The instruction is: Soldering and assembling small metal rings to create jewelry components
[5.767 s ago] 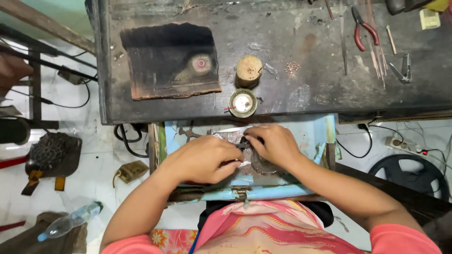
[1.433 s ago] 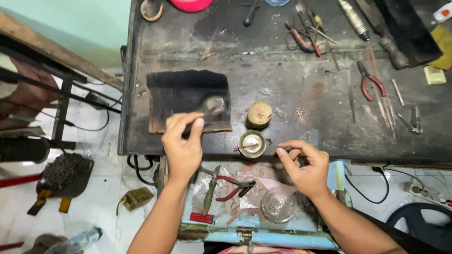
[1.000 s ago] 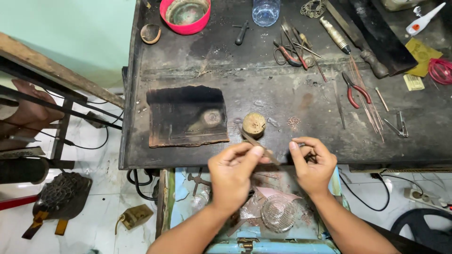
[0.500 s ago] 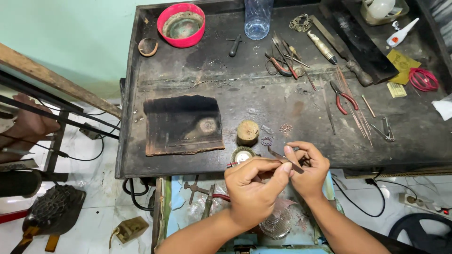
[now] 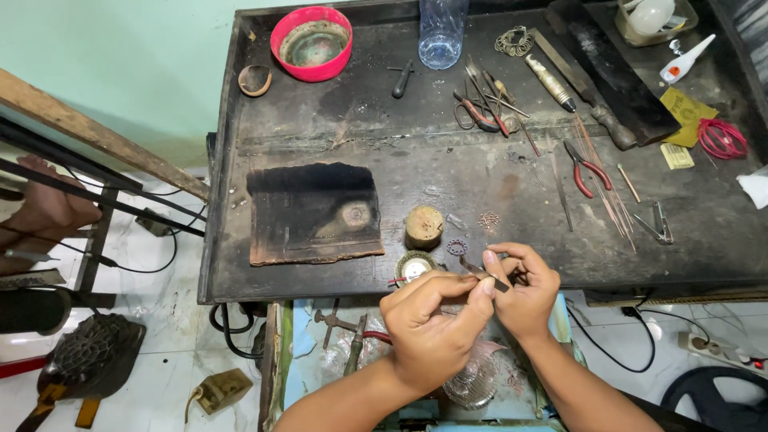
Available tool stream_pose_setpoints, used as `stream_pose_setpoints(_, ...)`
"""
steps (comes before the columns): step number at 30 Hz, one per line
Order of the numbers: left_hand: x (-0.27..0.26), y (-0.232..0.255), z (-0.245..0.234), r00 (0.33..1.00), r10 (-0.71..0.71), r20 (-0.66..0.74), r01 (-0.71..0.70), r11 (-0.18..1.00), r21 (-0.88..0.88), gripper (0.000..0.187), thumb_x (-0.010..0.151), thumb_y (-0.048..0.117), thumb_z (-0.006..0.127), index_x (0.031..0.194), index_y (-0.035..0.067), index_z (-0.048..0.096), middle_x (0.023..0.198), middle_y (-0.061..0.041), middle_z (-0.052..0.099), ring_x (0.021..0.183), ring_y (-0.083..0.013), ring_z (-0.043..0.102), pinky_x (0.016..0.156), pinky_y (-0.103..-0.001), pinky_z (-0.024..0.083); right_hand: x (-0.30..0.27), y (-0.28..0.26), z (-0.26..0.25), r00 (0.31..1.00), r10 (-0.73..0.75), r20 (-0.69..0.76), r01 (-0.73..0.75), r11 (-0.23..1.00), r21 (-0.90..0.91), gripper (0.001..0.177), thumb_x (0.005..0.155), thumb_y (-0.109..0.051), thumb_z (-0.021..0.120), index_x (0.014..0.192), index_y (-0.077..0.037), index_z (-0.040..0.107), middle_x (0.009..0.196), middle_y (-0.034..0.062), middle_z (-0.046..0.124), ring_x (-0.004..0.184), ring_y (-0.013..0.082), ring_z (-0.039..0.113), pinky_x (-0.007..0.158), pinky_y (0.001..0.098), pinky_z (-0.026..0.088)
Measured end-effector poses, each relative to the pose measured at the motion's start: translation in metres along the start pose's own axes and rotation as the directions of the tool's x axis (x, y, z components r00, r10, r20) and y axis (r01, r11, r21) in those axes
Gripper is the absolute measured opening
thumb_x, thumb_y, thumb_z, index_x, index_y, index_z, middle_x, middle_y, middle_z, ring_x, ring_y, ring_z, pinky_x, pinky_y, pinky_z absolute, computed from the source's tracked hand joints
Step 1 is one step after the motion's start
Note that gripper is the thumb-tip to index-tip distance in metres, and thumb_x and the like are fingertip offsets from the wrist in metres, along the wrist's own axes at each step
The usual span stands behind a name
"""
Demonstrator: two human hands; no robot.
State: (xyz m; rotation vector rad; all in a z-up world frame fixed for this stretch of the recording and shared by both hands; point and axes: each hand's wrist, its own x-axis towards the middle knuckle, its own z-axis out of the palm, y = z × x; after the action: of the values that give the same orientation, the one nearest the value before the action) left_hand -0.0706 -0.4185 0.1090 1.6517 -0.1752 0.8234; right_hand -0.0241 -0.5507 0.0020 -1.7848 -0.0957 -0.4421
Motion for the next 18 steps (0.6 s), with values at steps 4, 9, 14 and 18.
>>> stream_pose_setpoints(4,0.0,0.0,0.0,1.0,0.002,-0.012,-0.002,1.0,0.011,0.009,0.083,0.006,0.079,0.081,0.002,0.071,0.076,-0.012,0.075,0.064,-0.0183,0.071,0.063,-0.029,0.058,-0.001,0.003,0.0,1.0,0.015,0.008,-0.015,1.0,0.004,0.005,0.095,-0.011,0.074,0.097,-0.007,0.071,0.055,-0.0054,0.049,0.054,0.0007,0.04,0.053,0.0202,0.035)
stream_pose_setpoints(9,0.0,0.002,0.001,0.999,-0.044,-0.003,0.044,0.999,-0.025,0.008,0.084,0.007,0.079,0.082,0.001,0.073,0.076,-0.012,0.075,0.063,-0.0174,0.07,0.06,-0.028,0.056,0.0,-0.003,0.0,1.0,-0.004,0.002,0.004,1.0,0.006,0.004,0.096,-0.008,0.073,0.096,-0.005,0.07,0.055,-0.0049,0.047,0.055,0.0015,0.04,0.054,0.0204,0.035)
stream_pose_setpoints(14,0.005,0.01,-0.01,0.914,-0.323,0.245,0.396,0.839,-0.372,0.012,0.091,0.008,0.073,0.083,0.001,0.069,0.077,-0.011,0.073,0.068,-0.0169,0.069,0.064,-0.027,0.057,0.0,-0.009,0.001,1.0,-0.009,-0.006,0.009,1.0,0.012,0.004,0.097,-0.007,0.07,0.095,-0.004,0.07,0.052,-0.0052,0.045,0.053,0.0019,0.038,0.056,0.0209,0.036)
stream_pose_setpoints(18,0.004,0.008,-0.017,0.829,-0.421,0.368,0.559,0.629,-0.54,0.013,0.092,0.003,0.071,0.083,-0.004,0.064,0.077,-0.02,0.071,0.064,-0.0277,0.073,0.061,-0.032,0.062,-0.001,-0.01,0.002,1.0,0.013,-0.015,-0.013,1.0,0.003,0.004,0.096,-0.007,0.07,0.094,-0.005,0.07,0.052,-0.0037,0.049,0.052,0.0018,0.04,0.056,0.0214,0.037)
